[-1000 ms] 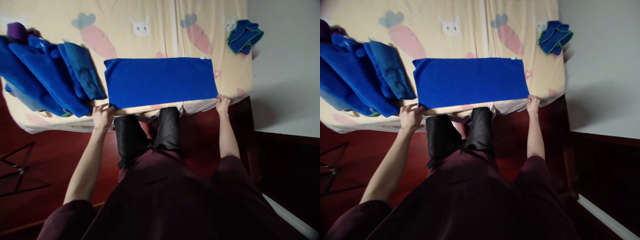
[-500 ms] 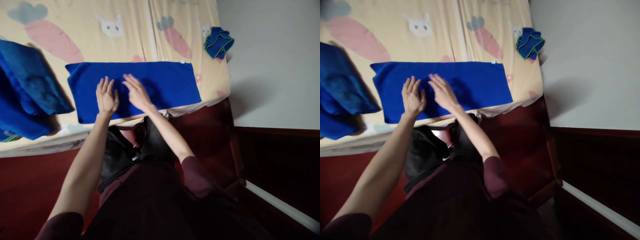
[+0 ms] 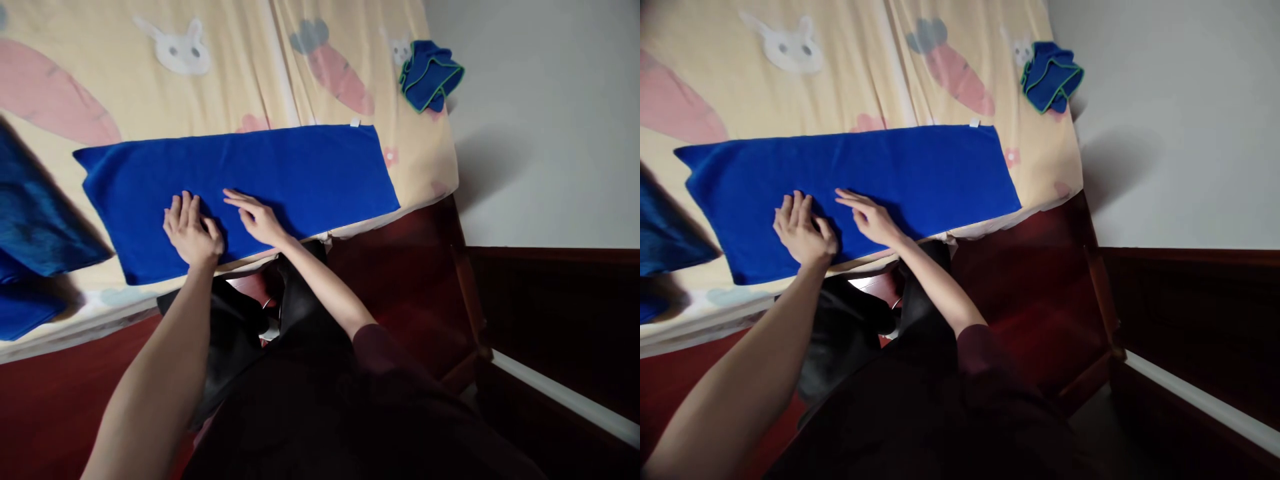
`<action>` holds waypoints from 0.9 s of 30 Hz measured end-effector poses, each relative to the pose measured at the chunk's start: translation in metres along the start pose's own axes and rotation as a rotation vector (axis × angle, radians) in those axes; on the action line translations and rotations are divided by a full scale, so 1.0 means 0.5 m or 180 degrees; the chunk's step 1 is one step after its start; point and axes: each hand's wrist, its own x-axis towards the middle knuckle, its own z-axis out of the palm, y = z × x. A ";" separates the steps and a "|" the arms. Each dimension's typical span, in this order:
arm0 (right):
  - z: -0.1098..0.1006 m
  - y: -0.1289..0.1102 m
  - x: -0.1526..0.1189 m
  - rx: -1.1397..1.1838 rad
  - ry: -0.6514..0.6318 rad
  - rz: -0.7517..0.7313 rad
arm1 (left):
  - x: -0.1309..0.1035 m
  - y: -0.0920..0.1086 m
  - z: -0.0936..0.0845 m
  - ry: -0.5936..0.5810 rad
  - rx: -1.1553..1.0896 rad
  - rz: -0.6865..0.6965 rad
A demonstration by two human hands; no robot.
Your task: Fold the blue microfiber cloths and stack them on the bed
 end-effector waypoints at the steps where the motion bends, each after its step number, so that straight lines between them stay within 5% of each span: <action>1: -0.023 0.020 -0.004 0.0096 0.0074 0.0043 | 0.000 -0.001 0.001 0.0013 0.0038 -0.0005; 10: -0.358 0.267 -0.058 -0.0022 0.0384 0.0606 | -0.001 -0.008 0.007 0.0114 -0.0013 0.0044; 13: -0.432 0.335 -0.071 -0.0376 0.0518 0.0707 | 0.001 -0.013 0.010 0.0163 -0.0004 0.0064; 16: -0.458 0.375 -0.074 -0.0714 0.0710 0.0727 | 0.003 -0.013 0.009 0.0094 0.0005 -0.0025; 22: -0.444 0.395 -0.062 -0.1068 0.0873 0.0932 | 0.005 -0.003 0.010 -0.0222 0.0032 -0.0212; 27: -0.429 0.427 -0.056 -0.1145 0.1054 0.0689 | 0.013 -0.051 0.003 -0.0237 0.0360 0.0020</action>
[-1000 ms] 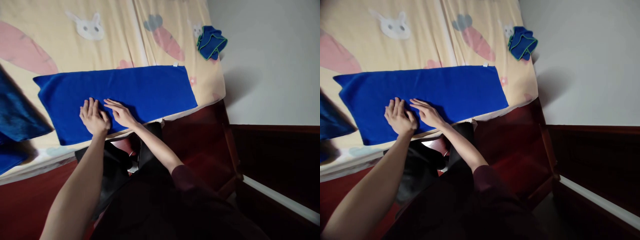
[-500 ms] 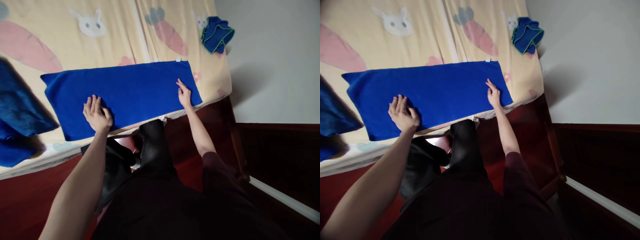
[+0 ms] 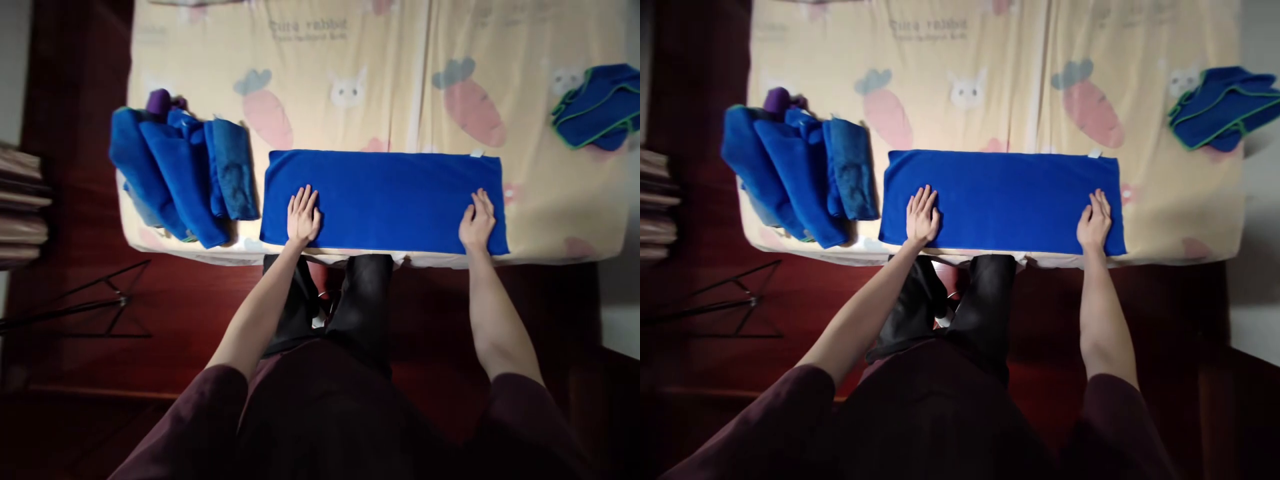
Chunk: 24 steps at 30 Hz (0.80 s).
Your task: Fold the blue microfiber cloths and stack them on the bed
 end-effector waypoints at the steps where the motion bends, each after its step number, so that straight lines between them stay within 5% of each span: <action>1: 0.003 0.003 0.000 -0.0019 0.0026 -0.0028 | 0.001 -0.017 -0.007 0.0044 0.0052 -0.0044; 7: 0.008 0.003 -0.005 -0.0001 0.0289 -0.0144 | 0.005 -0.120 -0.056 0.0213 0.0070 -0.0439; 15: 0.011 -0.007 -0.003 0.0042 0.0418 -0.0074 | 0.009 -0.122 -0.084 0.0210 0.0218 -0.0223; 20: 0.011 -0.006 -0.003 -0.0005 0.0472 -0.0086 | 0.142 -0.158 -0.140 0.0426 0.0311 -0.0373; 24: 0.011 -0.009 -0.004 -0.0045 0.0530 -0.0045 | 0.266 -0.201 -0.175 -0.0239 0.0043 -0.0539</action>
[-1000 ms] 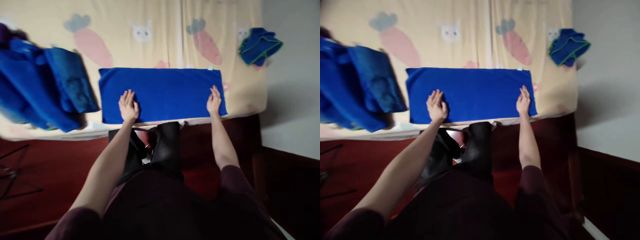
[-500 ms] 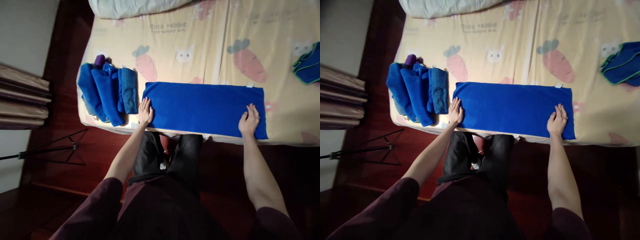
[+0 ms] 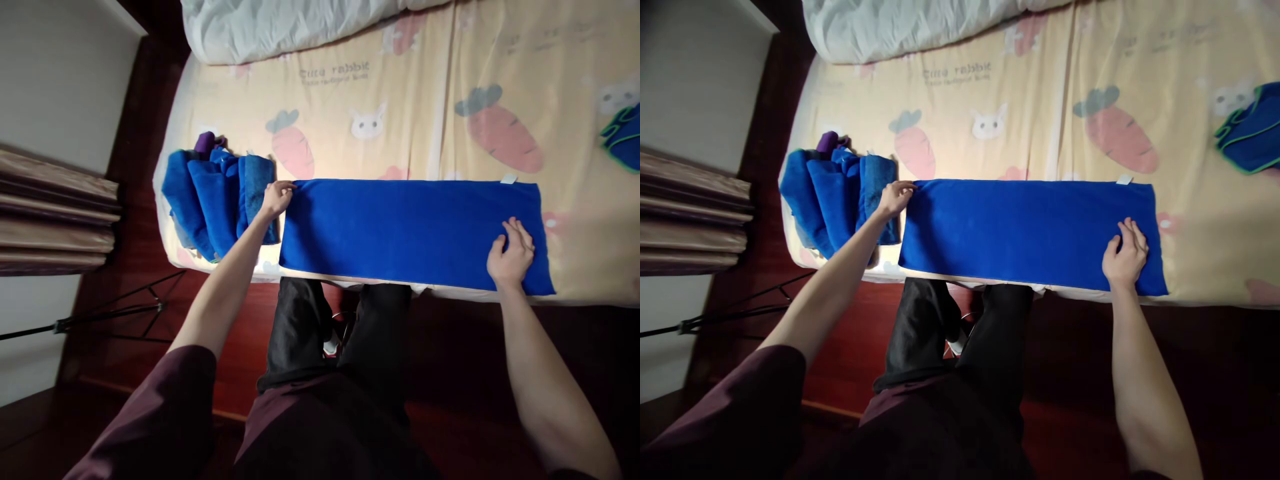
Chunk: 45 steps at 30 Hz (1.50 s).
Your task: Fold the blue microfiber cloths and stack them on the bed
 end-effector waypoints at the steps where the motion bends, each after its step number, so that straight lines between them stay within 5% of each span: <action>1: 0.000 -0.001 0.000 -0.0016 -0.0015 0.0014 | 0.020 -0.005 -0.006 -0.0164 -0.0054 -0.0006; 4: -0.002 -0.006 0.000 -0.0069 -0.0068 0.0065 | 0.049 -0.019 -0.014 -0.0274 -0.0163 -0.0069; 9: -0.003 -0.005 0.000 -0.0051 -0.0049 0.0040 | 0.053 -0.024 0.000 0.0053 -0.0127 -0.0016; 13: 0.002 0.005 0.001 -0.0043 -0.0071 -0.0006 | 0.013 0.010 0.039 0.0304 0.0169 0.0352; 17: 0.004 0.018 0.000 0.0064 -0.0180 -0.0065 | -0.055 0.048 0.091 -0.0043 0.0174 0.0862; 24: 0.005 0.026 -0.003 0.0079 -0.0234 -0.0122 | -0.087 0.052 0.121 0.0055 -0.0197 0.0448; 33: -0.012 0.023 -0.001 -0.0221 -0.0396 -0.0079 | -0.092 0.049 0.136 0.0411 -0.0375 0.0566; 36: -0.004 -0.031 0.014 -0.0458 -0.0504 0.0119 | -0.093 0.051 0.136 0.0460 -0.0440 0.0535; 38: 0.023 -0.109 0.022 -0.0510 -0.0603 0.0043 | -0.093 0.053 0.134 0.0529 -0.0418 0.0571; 42: 0.121 -0.312 0.016 -0.0003 -0.1166 -0.0902 | -0.096 0.056 0.132 0.0589 -0.0373 0.0561; 45: 0.176 -0.391 0.009 0.0205 -0.1446 -0.1254 | -0.098 0.061 0.129 0.0585 -0.0334 0.0506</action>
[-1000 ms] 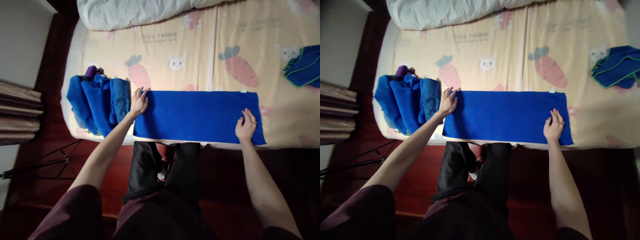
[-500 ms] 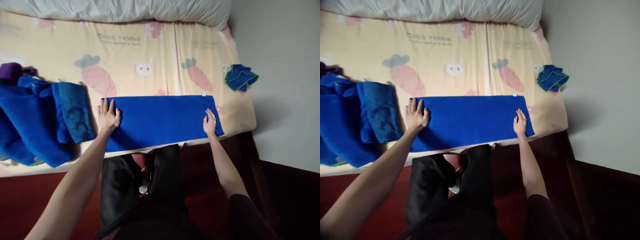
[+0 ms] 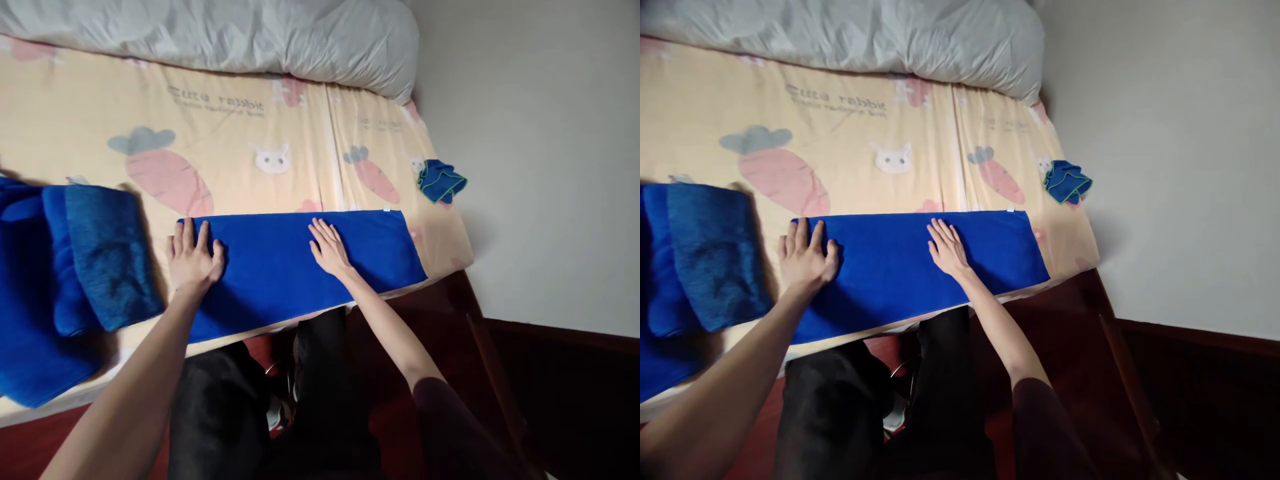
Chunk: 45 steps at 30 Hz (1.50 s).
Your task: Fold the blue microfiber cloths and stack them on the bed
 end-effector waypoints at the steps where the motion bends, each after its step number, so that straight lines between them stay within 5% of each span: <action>1: 0.004 0.005 0.002 0.0014 -0.0067 -0.0011 | 0.000 0.001 -0.001 -0.0002 0.0016 -0.0008; 3: -0.011 0.057 -0.010 -0.0043 -0.0086 0.0181 | 0.000 0.004 -0.003 0.0000 0.0039 0.0006; 10: -0.151 0.363 -0.082 -0.0785 0.0356 0.1702 | 0.001 0.012 -0.009 0.0000 -0.0016 -0.0010; 15: -0.168 0.431 -0.087 -0.1059 0.0290 0.2009 | -0.003 0.014 -0.010 -0.0089 0.0012 -0.0083; 24: -0.189 0.445 -0.061 -0.0817 0.0258 0.1886 | -0.011 0.021 -0.010 -0.0075 0.0079 -0.0052; 32: -0.192 0.369 -0.275 -0.0752 0.0136 0.1345 | -0.300 0.029 -0.039 -0.0127 0.0111 -0.0042; 37: -0.196 0.398 -0.301 -0.0666 0.0209 0.1350 | -0.343 0.000 -0.030 -0.0202 0.0142 -0.0171; 42: -0.234 0.391 -0.255 -0.0391 0.1290 0.2078 | -0.317 0.011 -0.034 -0.0104 0.0089 0.0070; 45: -0.219 0.260 -0.278 -0.0056 0.2307 0.2264 | -0.336 0.034 -0.052 -0.0139 0.0205 0.0043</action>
